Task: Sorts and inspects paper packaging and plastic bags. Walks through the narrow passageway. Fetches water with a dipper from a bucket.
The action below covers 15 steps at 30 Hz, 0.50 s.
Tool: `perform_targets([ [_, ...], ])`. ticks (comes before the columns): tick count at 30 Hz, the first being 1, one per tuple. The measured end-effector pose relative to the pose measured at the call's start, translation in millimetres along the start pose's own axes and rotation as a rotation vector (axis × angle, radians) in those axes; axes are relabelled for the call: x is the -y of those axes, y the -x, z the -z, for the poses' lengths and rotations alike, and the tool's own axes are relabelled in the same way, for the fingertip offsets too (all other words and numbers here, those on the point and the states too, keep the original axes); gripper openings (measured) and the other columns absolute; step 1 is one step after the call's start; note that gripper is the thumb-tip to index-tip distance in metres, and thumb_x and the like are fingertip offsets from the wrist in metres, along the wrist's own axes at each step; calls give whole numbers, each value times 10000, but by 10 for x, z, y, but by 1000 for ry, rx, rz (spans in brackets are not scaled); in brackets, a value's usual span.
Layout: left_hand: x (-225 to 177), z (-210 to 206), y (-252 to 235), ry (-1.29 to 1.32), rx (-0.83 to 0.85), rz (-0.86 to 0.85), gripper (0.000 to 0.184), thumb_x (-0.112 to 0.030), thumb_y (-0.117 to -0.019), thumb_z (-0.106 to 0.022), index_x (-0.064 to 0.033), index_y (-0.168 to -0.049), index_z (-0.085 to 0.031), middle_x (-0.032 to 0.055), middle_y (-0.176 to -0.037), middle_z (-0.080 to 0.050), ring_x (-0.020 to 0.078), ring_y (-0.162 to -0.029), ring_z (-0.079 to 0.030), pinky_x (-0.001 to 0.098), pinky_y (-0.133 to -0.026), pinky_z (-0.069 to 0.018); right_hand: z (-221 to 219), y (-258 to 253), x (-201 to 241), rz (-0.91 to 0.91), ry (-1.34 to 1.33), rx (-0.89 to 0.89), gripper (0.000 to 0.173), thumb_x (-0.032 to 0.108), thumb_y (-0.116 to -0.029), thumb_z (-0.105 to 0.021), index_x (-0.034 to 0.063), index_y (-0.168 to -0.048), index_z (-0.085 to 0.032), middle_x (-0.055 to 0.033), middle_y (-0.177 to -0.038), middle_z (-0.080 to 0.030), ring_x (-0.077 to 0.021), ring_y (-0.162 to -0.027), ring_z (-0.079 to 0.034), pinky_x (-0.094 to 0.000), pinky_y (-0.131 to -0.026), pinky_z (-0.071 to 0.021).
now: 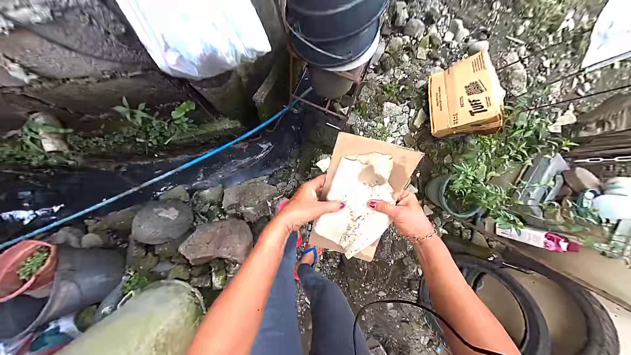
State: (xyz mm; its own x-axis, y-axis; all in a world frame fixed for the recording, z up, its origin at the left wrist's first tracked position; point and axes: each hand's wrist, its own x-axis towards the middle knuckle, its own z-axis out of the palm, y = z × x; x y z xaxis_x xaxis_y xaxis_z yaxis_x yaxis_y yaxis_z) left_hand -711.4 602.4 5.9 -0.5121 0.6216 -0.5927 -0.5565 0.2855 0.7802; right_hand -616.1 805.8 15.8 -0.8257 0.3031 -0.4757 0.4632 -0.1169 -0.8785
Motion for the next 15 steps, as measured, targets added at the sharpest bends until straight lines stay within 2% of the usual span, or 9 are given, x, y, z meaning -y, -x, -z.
perform_targets([
  [2,-87,126,-128,60,-54,-16,255,17,-946,-641,44,-1199,-617,59,-950,-711,76,-840,-682,288,-822,-582,-31,-176,128,15,19,67,284,-107,-806,-681,20,-1049,-607,51,-874,-746,-25,-813,-721,-241,-792,-626],
  [5,-371,360,-245,68,-111,-23,143,46,-934,-649,25,-1076,-647,5,-869,-712,37,-790,-680,253,-791,-583,-67,-452,352,41,83,188,444,-68,-772,-732,-14,-1172,-548,64,-970,-733,4,-903,-707,-221,-864,-606],
  [8,-643,587,-343,92,-127,-30,152,69,-914,-660,35,-1062,-663,-7,-853,-717,26,-782,-680,235,-789,-581,-145,-726,537,83,108,231,393,-79,-807,-705,-17,-1166,-557,71,-969,-735,18,-910,-704,-212,-874,-598],
  [12,-773,841,-563,172,-148,-108,155,117,-889,-642,23,-1009,-673,-27,-828,-721,20,-771,-686,227,-782,-587,-246,-1094,692,203,103,284,318,-86,-827,-672,0,-1124,-597,95,-969,-744,28,-918,-703,-210,-884,-594],
  [15,-879,979,-703,191,-193,-171,161,129,-884,-629,31,-1006,-666,-22,-834,-720,20,-779,-686,230,-790,-588,-331,-1355,858,251,137,309,315,-89,-840,-658,-51,-1145,-591,62,-996,-737,32,-943,-692,-201,-908,-580],
])
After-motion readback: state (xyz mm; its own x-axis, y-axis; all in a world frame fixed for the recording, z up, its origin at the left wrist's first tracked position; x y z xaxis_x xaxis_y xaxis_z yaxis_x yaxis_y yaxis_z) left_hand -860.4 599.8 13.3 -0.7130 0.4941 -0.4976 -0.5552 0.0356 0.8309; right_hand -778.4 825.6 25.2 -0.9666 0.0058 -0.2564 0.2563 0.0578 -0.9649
